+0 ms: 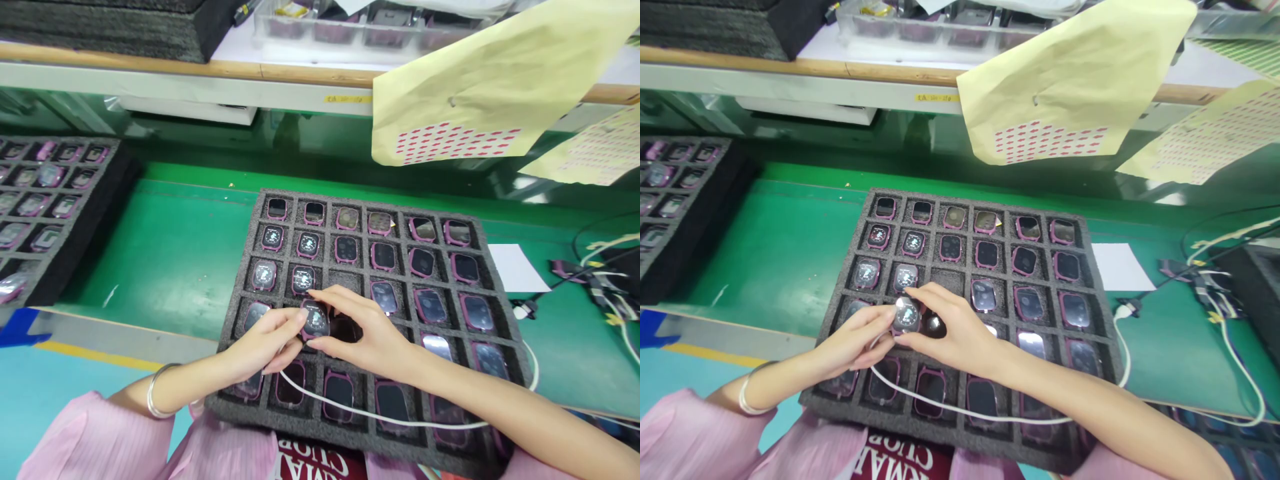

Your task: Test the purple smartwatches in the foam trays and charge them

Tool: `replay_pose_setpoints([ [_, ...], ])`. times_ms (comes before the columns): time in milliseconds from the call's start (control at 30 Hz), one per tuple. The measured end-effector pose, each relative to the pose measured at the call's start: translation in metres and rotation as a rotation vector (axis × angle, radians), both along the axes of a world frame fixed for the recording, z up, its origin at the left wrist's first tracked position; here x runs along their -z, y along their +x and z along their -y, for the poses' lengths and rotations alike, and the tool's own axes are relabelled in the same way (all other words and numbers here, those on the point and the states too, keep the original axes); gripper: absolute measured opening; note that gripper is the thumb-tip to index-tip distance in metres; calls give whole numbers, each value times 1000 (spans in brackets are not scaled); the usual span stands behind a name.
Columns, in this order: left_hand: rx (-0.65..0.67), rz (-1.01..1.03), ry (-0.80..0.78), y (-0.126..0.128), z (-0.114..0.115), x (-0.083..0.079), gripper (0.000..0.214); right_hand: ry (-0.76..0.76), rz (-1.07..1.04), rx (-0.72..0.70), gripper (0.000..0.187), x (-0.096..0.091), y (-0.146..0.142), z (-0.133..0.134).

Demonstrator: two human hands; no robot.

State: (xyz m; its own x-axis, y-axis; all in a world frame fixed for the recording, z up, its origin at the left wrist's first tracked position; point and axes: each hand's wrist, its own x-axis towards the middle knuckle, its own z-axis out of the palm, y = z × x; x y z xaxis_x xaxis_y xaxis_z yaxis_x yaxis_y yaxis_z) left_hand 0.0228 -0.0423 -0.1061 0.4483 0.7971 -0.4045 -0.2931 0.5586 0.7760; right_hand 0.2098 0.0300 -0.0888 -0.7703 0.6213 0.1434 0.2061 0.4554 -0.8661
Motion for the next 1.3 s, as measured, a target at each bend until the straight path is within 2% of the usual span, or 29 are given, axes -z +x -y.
replay_pose_setpoints([
  [200, 4, 20, -28, 0, -2, -3, 39, -70, -1, -11, 31, -2, 0, -3],
  [333, 8, 1, -23, -1, -1, -1, 38, -69, 12, 5, 34, -2, 0, -4],
  [533, 4, -39, 25, 1, -2, -4, 32, 54, 65, -64, 37, -1, 2, -4],
  [667, -41, -32, -1, 5, -4, -9, 32, 143, 106, -83, 38, 2, 4, -1],
  [900, -61, 31, -31, 4, 0, -7, 32, 166, 10, -92, 44, 9, 3, 2],
  [1133, 21, -90, 85, -1, 2, -3, 31, 220, -7, -86, 44, 15, 2, 6],
  [1300, -10, -136, 188, 2, 3, -1, 26, 383, 37, -71, 44, 9, 3, 4],
])
